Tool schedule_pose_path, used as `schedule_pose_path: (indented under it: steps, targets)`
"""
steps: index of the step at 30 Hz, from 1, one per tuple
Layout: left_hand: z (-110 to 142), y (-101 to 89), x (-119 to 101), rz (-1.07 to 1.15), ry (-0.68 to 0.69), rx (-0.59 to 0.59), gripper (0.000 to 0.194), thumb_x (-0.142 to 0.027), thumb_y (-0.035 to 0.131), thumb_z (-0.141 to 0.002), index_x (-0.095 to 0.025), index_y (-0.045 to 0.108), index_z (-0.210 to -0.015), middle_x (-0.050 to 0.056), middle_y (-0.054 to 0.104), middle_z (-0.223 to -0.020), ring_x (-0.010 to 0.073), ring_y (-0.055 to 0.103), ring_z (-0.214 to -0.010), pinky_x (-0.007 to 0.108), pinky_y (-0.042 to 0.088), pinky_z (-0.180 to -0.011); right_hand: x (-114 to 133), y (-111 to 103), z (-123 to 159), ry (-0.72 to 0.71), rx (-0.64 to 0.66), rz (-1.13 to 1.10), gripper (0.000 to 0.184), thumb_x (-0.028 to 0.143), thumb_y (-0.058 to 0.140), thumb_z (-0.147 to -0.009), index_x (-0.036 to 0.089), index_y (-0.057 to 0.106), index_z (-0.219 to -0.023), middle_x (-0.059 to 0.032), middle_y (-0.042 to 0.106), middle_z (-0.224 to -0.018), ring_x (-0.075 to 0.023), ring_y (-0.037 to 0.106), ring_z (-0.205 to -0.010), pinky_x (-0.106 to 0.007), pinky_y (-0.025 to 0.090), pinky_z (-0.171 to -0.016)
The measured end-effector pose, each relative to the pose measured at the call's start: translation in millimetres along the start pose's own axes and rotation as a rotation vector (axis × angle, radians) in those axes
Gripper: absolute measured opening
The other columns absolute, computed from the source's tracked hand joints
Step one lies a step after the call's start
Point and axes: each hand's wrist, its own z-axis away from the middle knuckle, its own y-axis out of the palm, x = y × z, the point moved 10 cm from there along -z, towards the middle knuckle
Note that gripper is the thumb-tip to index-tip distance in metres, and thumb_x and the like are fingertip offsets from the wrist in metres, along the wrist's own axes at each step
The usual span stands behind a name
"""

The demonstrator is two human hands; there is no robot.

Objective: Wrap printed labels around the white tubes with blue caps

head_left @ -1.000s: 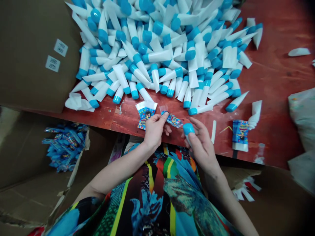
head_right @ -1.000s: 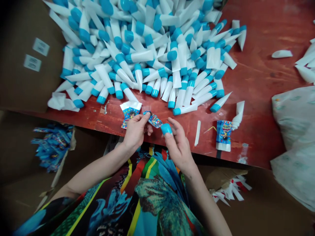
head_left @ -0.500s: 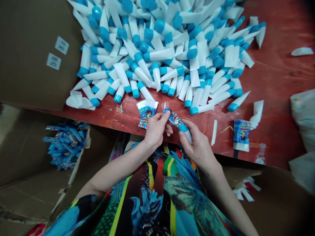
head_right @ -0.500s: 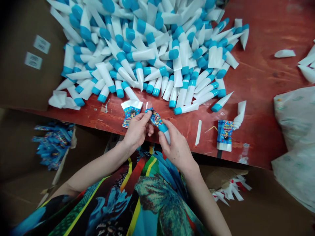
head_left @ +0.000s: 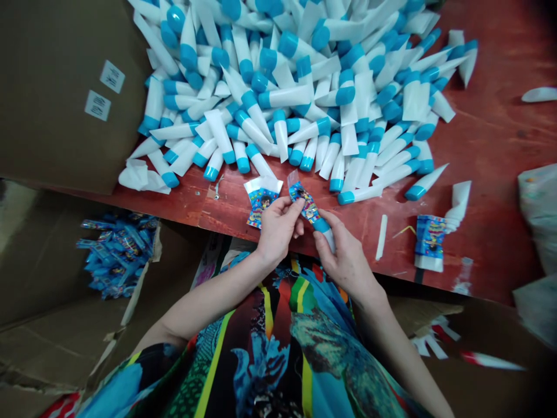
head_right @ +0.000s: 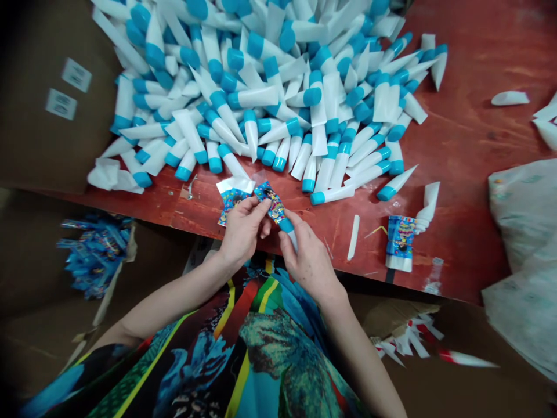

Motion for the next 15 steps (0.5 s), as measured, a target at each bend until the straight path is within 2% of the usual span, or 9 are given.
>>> schedule_pose_path:
  steps: [5,10,12,15]
  targets:
    - [3.5,9.0,-2.7,0.001,-0.020,0.102,0.031,-0.032,0.082,-0.107,-0.017,0.068,-0.084,-0.006,0.059,-0.059,0.0053,0.048,-0.045,0.020,0.033,-0.046,-5.8,2.3,-4.4,0.044,-0.040,-0.059,0.044,0.039,0.064,-0.114,0.029,0.065,-0.157,-0.0154,0.083,-0.148,-0.0372,0.086,-0.126,-0.051,0.074,-0.101]
    - [5.8,23.6,10.4,-0.043,-0.198,0.228,0.046,-0.040,0.085,-0.106,-0.015,0.067,-0.072,-0.002,0.056,-0.054,0.0057,0.046,-0.044,0.020,0.029,-0.045,-5.0,2.0,-13.0,0.013,-0.068,-0.001,0.045,0.042,0.064,-0.112,0.025,0.067,-0.153,-0.0177,0.084,-0.144,-0.0396,0.087,-0.120,-0.054,0.075,-0.095]
    - [4.7,24.1,14.4,-0.028,-0.218,0.221,0.046,-0.039,0.086,-0.105,-0.015,0.067,-0.070,-0.001,0.057,-0.055,0.0065,0.047,-0.046,0.020,0.032,-0.046,-5.0,3.3,-15.6,0.013,-0.085,0.072,0.046,0.043,0.062,-0.112,0.024,0.067,-0.153,-0.0195,0.083,-0.146,-0.0420,0.087,-0.120,-0.057,0.075,-0.095]
    - [0.6,19.6,12.1,-0.004,-0.148,0.180,0.041,-0.040,0.090,-0.100,-0.015,0.071,-0.073,-0.001,0.058,-0.058,0.0071,0.049,-0.050,0.020,0.035,-0.050,-5.1,8.7,-19.0,0.023,-0.101,0.143,0.047,0.042,0.059,-0.112,0.023,0.067,-0.154,-0.0221,0.081,-0.147,-0.0444,0.086,-0.120,-0.060,0.075,-0.094]
